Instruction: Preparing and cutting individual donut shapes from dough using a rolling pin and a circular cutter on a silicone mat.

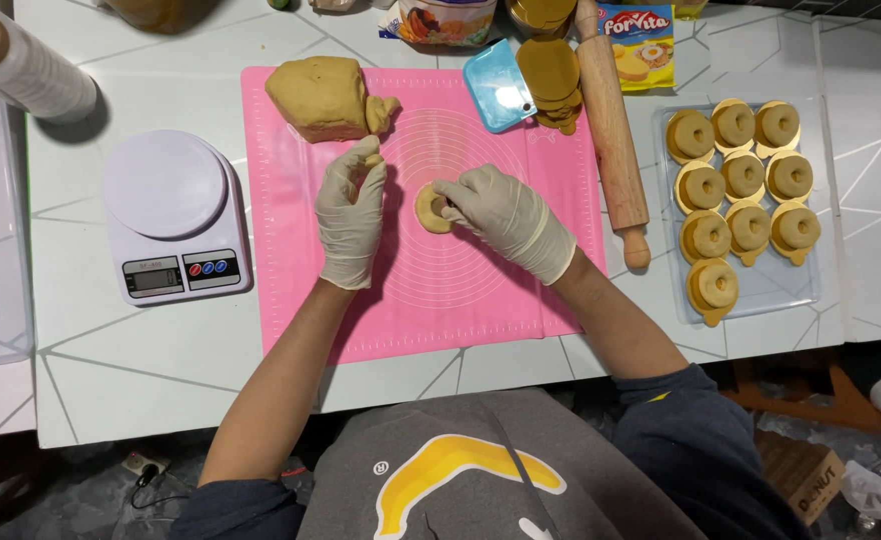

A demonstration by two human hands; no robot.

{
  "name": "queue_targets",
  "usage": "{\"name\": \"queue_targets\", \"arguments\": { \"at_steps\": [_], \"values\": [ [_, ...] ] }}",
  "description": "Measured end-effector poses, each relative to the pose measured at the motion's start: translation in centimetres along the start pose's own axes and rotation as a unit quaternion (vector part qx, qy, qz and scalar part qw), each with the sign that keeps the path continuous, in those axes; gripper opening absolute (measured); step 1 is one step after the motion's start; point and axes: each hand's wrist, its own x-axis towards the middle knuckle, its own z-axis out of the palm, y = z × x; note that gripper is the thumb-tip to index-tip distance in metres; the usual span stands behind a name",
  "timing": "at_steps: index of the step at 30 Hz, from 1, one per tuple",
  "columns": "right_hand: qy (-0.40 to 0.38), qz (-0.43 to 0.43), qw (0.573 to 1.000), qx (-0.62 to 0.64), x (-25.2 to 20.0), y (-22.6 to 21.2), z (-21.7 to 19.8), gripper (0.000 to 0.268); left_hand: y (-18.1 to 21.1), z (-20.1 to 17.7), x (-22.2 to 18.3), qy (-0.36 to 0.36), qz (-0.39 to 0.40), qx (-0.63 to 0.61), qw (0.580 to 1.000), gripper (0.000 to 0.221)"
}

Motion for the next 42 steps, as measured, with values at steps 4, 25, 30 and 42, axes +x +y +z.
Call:
{"name": "queue_targets", "arguments": {
  "at_steps": [4, 25, 30, 42],
  "values": [
    [0.006, -0.003, 0.999, -0.047, 0.1, 0.4, 1.4, 0.033, 0.0, 0.0, -0.1, -0.008, -0.011, -0.017, 1.0, 0.03],
    [0.182, 0.318, 0.901, 0.233, -3.3, 6.0, 1.0, 0.023, -1.1, -0.6, 1.8, 0.039, -0.012, 0.026, 0.999, 0.036],
    [0.231, 0.291, 0.904, 0.212, -3.2, 6.3, 2.7, 0.026, -2.9, -0.5, 4.8, -0.028, 0.232, 0.394, 0.889, 0.025],
    [0.204, 0.293, 0.905, 0.231, -2.2, 5.0, 0.2, 0.018, -8.5, 2.7, 10.7, -0.02, 0.308, 0.657, 0.688, 0.033]
  ]
}}
